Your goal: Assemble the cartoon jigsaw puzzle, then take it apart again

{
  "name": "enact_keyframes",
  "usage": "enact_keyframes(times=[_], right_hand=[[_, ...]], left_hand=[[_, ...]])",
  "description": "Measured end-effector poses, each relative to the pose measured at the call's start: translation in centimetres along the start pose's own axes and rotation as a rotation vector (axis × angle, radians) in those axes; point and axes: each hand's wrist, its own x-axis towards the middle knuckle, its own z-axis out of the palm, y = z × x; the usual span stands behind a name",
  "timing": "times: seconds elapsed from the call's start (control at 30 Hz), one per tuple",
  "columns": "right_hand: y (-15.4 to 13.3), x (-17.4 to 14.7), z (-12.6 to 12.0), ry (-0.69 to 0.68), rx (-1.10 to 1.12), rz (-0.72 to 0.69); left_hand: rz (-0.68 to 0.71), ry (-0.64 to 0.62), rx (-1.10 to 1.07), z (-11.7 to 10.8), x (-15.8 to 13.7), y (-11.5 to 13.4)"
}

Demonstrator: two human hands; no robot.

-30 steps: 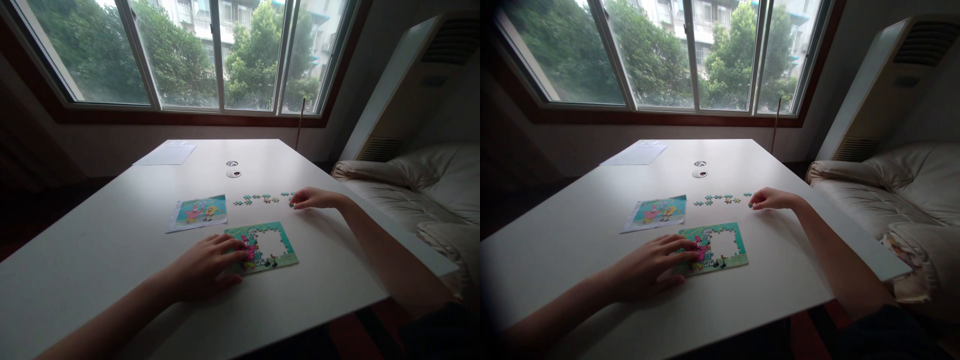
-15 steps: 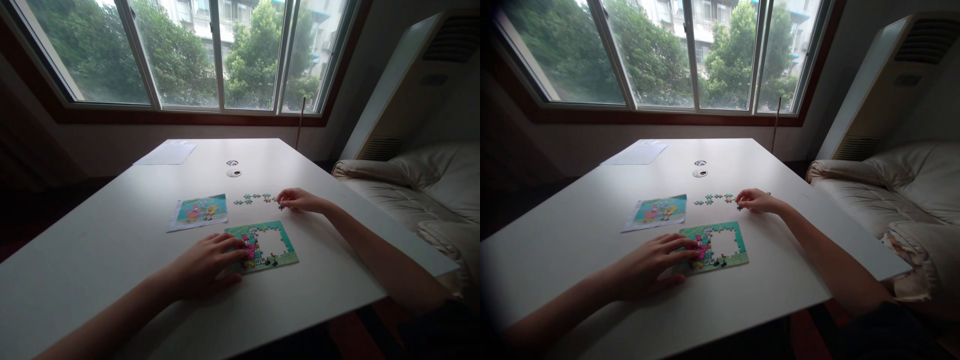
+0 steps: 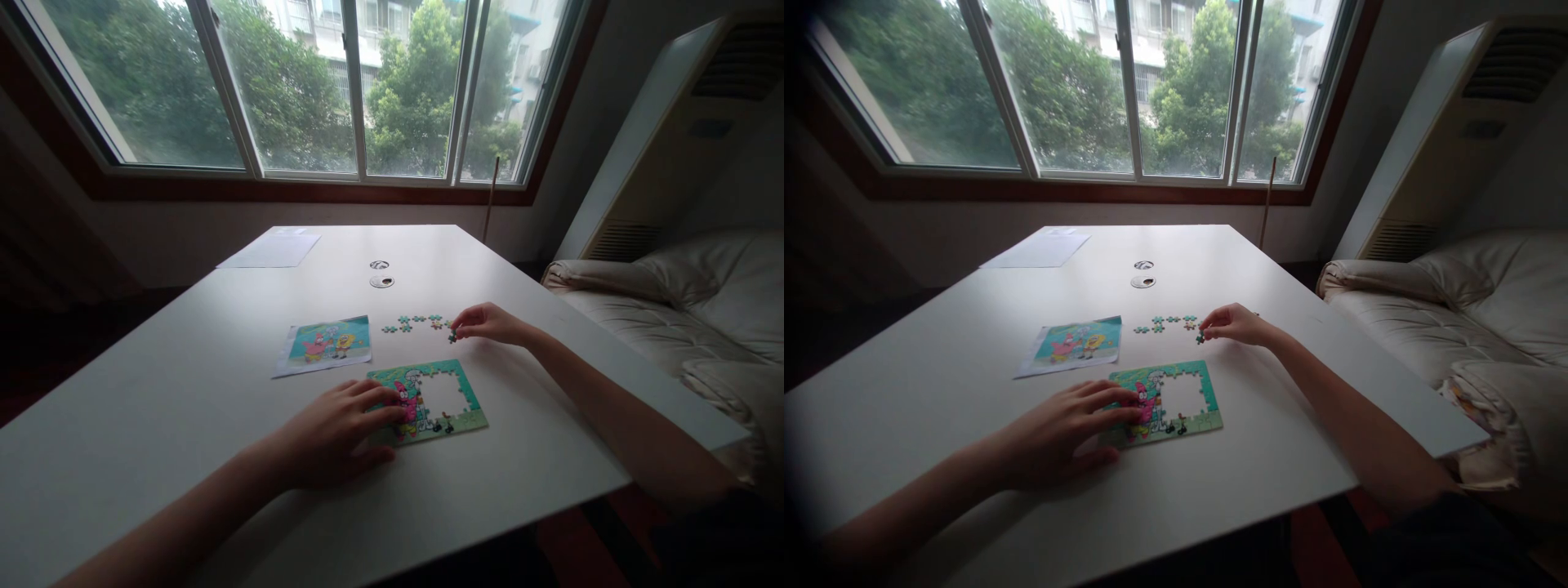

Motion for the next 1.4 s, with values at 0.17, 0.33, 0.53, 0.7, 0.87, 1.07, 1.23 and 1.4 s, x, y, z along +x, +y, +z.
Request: enact_keyframes(times=[0.17, 0.33, 0.53, 0.7, 0.87, 1.07, 1.23, 1.4], right_hand=[[-1.2, -0.3, 0.8, -0.014, -0.11, -0.043], [-3.3, -0.9, 2.7, -0.113, -0.175, -0.087], [-5.2, -1.7, 5.0, -0.303, -0.242, -0.166], [-5.4, -2.1, 6.3, -0.401, -0.232, -0.145], [-5.4, -2.2, 6.8, -0.416, -0.202, -0.13], [-5.4, -2.2, 7.1, -0.44, -0.221, -0.145], [-5.5, -2.3, 7.2, -0.419, -0.283, -0.166], [-5.8, -2.6, 7.5, -0.377, -0.344, -0.152]], left_hand=[[-0.001, 0.005, 0.002, -0.1, 0.0, 0.0], [0.011, 0.025, 0.01, 0.0, 0.0, 0.1], [0.006, 0.011, 0.009, 0.2, 0.0, 0.0], [0.015, 0.016, 0.012, 0.1, 0.0, 0.0], [0.014, 0.017, 0.019, 0.1, -0.1, 0.0], [0.006, 0.004, 0.009, 0.1, -0.1, 0.1], [0.006, 0.007, 0.005, 0.0, 0.0, 0.2], [0.012, 0.017, 0.017, 0.0, 0.0, 0.1]])
